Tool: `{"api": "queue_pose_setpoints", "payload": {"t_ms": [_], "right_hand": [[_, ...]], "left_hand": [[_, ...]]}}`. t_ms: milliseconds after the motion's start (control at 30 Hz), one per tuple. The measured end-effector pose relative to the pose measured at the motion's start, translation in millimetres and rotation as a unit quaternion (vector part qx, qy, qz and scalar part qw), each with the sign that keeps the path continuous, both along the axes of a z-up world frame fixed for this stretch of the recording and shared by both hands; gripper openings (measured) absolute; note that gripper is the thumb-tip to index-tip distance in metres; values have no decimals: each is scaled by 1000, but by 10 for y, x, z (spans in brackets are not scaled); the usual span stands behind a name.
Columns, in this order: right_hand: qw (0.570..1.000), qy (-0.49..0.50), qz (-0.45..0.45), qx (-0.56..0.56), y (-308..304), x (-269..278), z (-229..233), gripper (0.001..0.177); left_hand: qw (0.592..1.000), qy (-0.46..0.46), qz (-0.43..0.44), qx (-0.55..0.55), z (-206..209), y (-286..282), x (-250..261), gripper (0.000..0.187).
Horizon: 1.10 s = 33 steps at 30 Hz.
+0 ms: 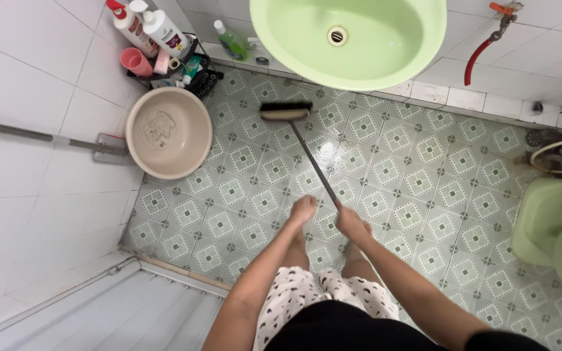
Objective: The person sprays cleaning liquid from a bottle onto the handle of a brush, scrubs the bathroom floor tiles with the brush, and then rinses the floor using a handheld shower head.
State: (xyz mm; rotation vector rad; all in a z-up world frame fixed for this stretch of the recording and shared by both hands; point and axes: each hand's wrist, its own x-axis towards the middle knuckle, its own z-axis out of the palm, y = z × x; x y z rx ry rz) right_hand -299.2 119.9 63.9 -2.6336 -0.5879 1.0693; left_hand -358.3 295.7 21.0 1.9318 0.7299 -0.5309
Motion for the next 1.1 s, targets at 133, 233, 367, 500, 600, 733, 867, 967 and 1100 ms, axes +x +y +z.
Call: {"api": "queue_pose_setpoints", "payload": {"t_ms": [133,233,367,500,600,733,867,967,1100], "right_hand": [[994,70,-28,-86,-802,-803,814,81],[982,100,-51,-152,-1155,-1212,1169,70],[966,130,-102,-199,-1207,-1451,1254,73],[979,103,-103,-139,-765,-1365,786,52],[995,53,-76,-43,-421,-1127,416,53],[990,47,-120,-52,-300,-991,213,43],[982,-47,-168,67,-718,-1559,459,52],[972,105,-202,-63,-1076,-1937,723,54],[990,44,-102,-88,-1241,-2198,957,58]], "left_hand": [[994,63,-91,-22,385,-387,-426,36],[977,33,-189,-91,587,-784,-663,37],[951,-6,-268,-155,734,-1226,-819,39],[963,11,-223,-150,730,-1442,-847,50],[993,9,-65,-101,626,-1377,-823,53],[985,73,-27,-156,466,-1144,-761,80],[974,110,-113,-164,608,-1476,-997,80],[926,188,-163,-283,854,-1742,-1370,79],[862,237,-228,-384,1087,-1863,-1476,82]]}}
